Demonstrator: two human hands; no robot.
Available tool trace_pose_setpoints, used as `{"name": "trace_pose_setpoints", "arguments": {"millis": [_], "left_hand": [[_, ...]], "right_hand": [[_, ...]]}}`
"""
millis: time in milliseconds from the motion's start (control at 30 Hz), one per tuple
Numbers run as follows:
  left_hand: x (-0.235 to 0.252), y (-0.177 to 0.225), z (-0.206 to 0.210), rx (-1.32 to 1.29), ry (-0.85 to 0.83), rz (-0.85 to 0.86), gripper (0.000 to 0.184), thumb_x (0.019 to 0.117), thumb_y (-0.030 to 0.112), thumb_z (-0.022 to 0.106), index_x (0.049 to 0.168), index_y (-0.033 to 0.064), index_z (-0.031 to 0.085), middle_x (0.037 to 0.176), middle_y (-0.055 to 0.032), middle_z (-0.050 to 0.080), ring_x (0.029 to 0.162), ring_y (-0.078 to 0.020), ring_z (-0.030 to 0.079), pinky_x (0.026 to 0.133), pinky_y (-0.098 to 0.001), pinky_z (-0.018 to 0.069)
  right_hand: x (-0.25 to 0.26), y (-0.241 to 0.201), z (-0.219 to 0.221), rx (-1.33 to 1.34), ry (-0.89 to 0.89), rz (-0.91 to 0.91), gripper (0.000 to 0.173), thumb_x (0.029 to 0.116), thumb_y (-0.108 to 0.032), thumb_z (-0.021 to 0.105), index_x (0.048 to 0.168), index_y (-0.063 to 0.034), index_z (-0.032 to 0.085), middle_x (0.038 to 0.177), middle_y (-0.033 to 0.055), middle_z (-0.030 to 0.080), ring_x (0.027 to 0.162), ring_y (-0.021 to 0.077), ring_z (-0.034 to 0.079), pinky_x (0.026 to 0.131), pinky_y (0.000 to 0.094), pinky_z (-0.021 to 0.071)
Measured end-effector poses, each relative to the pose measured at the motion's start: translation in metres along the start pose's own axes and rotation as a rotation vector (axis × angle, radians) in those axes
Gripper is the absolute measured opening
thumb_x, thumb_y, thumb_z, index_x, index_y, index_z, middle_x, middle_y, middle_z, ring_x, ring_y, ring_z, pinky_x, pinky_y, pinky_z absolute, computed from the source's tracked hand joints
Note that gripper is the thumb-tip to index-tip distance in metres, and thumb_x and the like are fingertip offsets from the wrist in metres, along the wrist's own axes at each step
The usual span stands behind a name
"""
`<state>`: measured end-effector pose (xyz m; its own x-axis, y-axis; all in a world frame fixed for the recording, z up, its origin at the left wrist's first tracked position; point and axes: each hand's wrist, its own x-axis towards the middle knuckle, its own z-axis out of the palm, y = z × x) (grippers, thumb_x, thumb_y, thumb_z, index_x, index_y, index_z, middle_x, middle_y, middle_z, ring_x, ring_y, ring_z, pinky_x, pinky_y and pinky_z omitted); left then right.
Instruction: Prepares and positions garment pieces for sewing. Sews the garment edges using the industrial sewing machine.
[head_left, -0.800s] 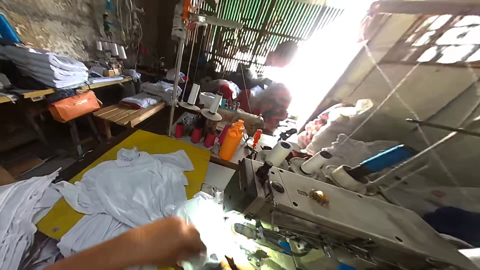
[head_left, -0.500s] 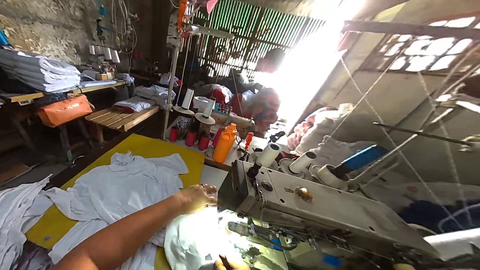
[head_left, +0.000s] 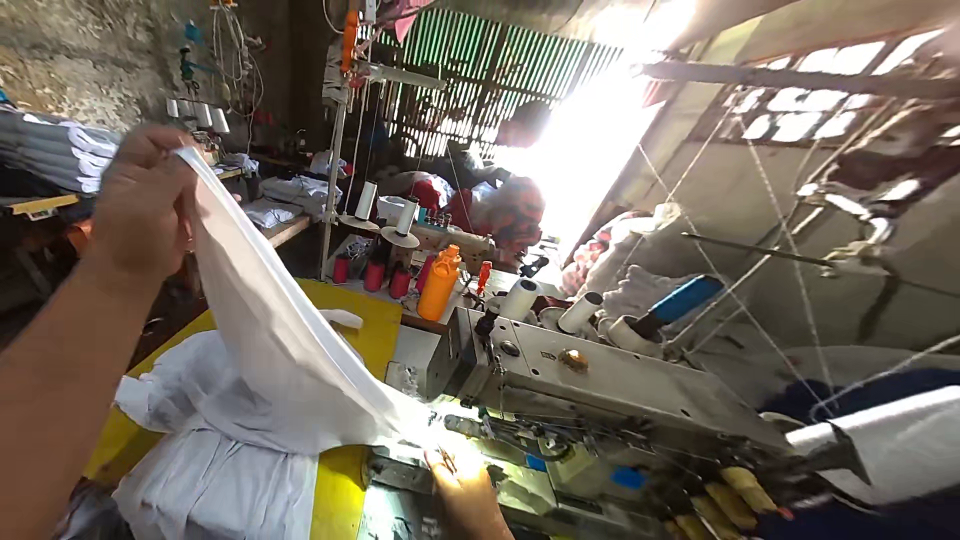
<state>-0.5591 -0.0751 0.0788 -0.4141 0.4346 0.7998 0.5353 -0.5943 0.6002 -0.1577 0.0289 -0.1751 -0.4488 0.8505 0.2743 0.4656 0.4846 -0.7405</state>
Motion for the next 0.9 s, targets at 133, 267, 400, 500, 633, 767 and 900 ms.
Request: {"name": "trace_pose_setpoints", "arguments": {"millis": [133,267,400,500,633,767,900], "left_hand": [[0.014,0.032,0.0,-0.053,-0.03,0.269,0.013,0.1024,0.016,0.055,0.106,0.027,0.061,0.095,0.017,0.067,0.087,0.001,0.064,0.081,-0.0202,0.0566],[0.017,0.042,0.016,-0.211,-0.131,0.348,0.011,0.1017,0.012,0.058,0.102,0.0205,0.064,0.092,0.0092,0.069,0.084,-0.0065,0.067,0.087,-0.0303,0.0596],[-0.012,0.035,0.032,-0.169,-0.34,0.273,0.007,0.0988,0.028,0.066,0.105,0.028,0.069,0.093,0.0157,0.07,0.081,0.0001,0.068,0.073,-0.0198,0.0606],[-0.036,0.019,0.047,-0.078,-0.495,0.29,0.014,0.0981,0.039,0.067,0.11,0.0326,0.071,0.105,0.022,0.068,0.092,0.0073,0.064,0.08,-0.0124,0.0552],[-0.046,0.012,0.061,-0.047,-0.524,0.288,0.014,0.0977,0.038,0.068,0.108,0.0291,0.072,0.101,0.021,0.068,0.09,0.0074,0.064,0.077,-0.0109,0.0555],[-0.048,0.02,0.065,-0.022,-0.575,0.334,0.014,0.0966,0.034,0.069,0.108,0.0285,0.075,0.102,0.0211,0.07,0.094,0.007,0.063,0.083,-0.0123,0.0534],[-0.063,0.025,0.069,-0.001,-0.679,0.326,0.015,0.0948,0.03,0.07,0.107,0.0268,0.077,0.091,0.0163,0.068,0.083,0.0045,0.061,0.072,-0.012,0.0511]], "right_hand": [[0.008,-0.01,-0.002,0.105,0.02,0.064,0.033,0.0884,-0.026,0.075,0.106,0.0014,0.074,0.089,0.0109,0.071,0.075,0.0138,0.065,0.075,0.032,0.0564],[-0.009,-0.016,-0.009,0.306,-0.051,0.088,0.022,0.0816,-0.026,0.077,0.072,-0.011,0.065,0.059,-0.0101,0.053,0.053,-0.0035,0.048,0.054,0.0188,0.0445],[-0.049,-0.003,0.002,0.333,-0.104,0.064,0.019,0.0877,-0.023,0.073,0.078,-0.0067,0.072,0.06,-0.006,0.056,0.051,-0.0023,0.048,0.05,0.0186,0.0428],[-0.068,0.011,0.017,0.384,-0.089,0.059,0.014,0.0889,-0.018,0.075,0.085,-0.0042,0.075,0.07,-0.0018,0.065,0.057,-0.0012,0.053,0.055,0.0184,0.0464],[-0.067,0.016,0.02,0.409,-0.077,0.071,0.014,0.0898,-0.018,0.073,0.087,-0.005,0.076,0.068,-0.0012,0.066,0.054,0.0016,0.057,0.052,0.0213,0.0508],[-0.06,0.017,0.017,0.391,-0.08,0.053,0.016,0.0911,-0.021,0.073,0.088,-0.0065,0.076,0.071,-0.0013,0.067,0.056,0.0016,0.058,0.054,0.0212,0.0513],[-0.058,0.022,0.018,0.404,-0.075,-0.016,0.015,0.0919,-0.019,0.072,0.087,-0.006,0.076,0.073,-0.0006,0.069,0.057,0.0013,0.059,0.055,0.0204,0.0526]]}}
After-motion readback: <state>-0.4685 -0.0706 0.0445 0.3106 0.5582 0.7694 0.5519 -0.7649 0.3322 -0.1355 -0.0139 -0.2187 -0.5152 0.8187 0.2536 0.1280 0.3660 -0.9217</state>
